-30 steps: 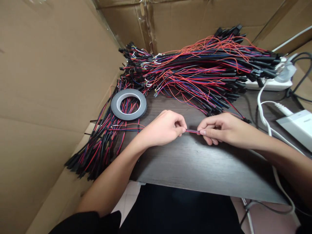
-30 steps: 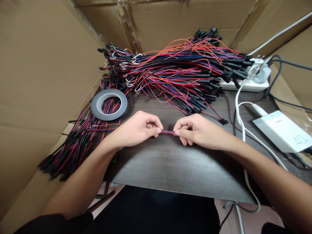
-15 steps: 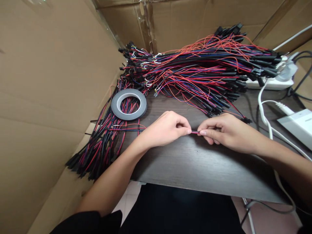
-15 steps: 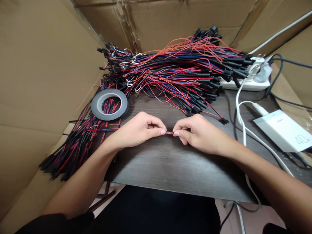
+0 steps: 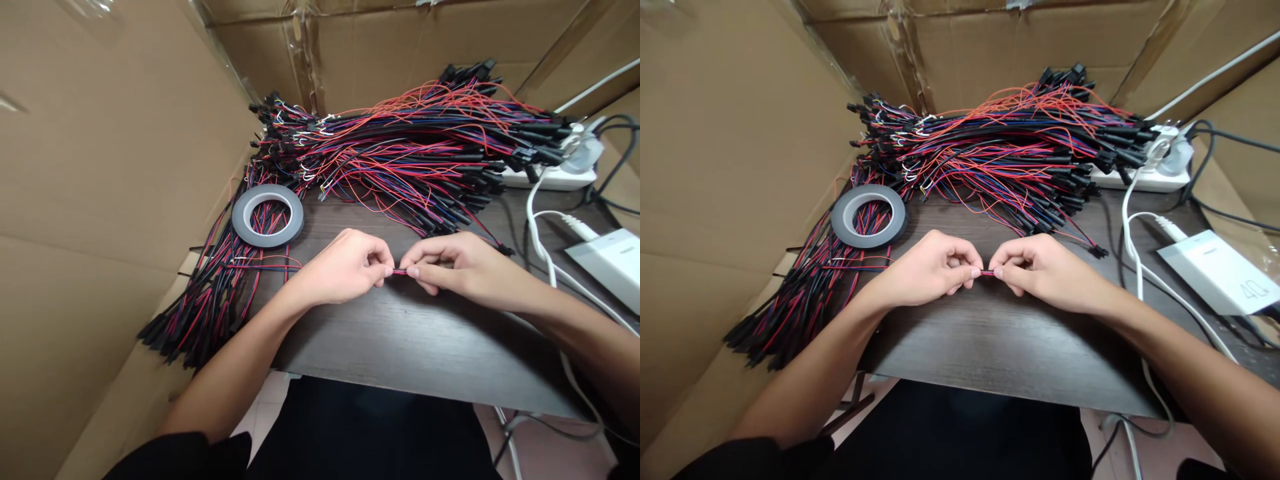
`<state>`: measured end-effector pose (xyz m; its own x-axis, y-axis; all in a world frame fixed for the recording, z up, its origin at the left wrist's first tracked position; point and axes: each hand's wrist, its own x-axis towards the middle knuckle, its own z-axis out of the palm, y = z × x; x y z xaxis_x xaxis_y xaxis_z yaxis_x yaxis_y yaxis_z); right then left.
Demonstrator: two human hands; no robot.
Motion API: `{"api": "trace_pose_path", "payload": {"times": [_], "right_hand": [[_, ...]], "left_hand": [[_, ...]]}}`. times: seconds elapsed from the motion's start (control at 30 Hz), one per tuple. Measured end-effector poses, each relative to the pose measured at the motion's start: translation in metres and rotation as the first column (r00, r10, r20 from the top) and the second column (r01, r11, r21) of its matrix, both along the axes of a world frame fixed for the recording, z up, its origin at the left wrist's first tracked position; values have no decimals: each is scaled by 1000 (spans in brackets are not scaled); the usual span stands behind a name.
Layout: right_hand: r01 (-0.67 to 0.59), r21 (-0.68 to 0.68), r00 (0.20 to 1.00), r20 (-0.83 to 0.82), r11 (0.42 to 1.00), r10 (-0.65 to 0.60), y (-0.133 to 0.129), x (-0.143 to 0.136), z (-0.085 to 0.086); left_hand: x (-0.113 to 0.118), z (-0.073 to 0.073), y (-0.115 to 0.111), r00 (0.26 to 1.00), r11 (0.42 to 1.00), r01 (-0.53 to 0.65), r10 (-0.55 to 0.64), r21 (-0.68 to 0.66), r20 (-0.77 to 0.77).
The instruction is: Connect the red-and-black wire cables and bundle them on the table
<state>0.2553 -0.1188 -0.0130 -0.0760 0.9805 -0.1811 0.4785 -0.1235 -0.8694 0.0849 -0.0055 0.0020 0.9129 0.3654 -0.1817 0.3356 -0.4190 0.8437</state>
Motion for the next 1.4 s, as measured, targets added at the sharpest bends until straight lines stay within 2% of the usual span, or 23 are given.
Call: {"api": "trace_pose_path", "payload": {"times": [0.1,0.17,0.23,0.3,0.4,0.47,0.57,0.7,0.93,1.13,1.4], "right_hand": [[-108,158,950,309,981,55,-1,-2,-2],[-200,241,837,546,950,37,-4,-6,-2],[-242,273,760,650,931,8,-7,-12,-2],[-204,266,795,606,942,1,-8,-17,-1],[-44,178,921,389,983,-29,-5,-21,1],[37,90,967,247,995,-58,-2,-20,3],[77,1,993,84,997,-77,3,-15,5],[63,-50,997,-51,997,-65,6,-11,4],[48,-45,992,-117,998,-53,6,-9,2],[105,16,989,-105,994,-103,4,-12,-1],[115,57,993,-44,992,-113,4,-11,-3]], "left_hand": [[2,-6,0,1000,997,15,-17,71,19],[3,-9,0,999,993,38,-40,111,15],[4,-11,0,998,990,59,-60,130,8],[4,-10,0,998,989,61,-64,134,14],[5,-9,0,999,993,39,-42,112,22],[4,-7,0,1000,998,23,-24,51,15],[3,-5,-1,1000,994,2,-4,-108,-14],[2,-4,-1,999,950,-20,8,-312,-41],[-1,-3,4,995,864,-52,2,-501,-100],[-3,-5,7,998,895,-33,5,-446,-63],[-4,-7,8,1000,884,-10,0,-468,-21]]}}
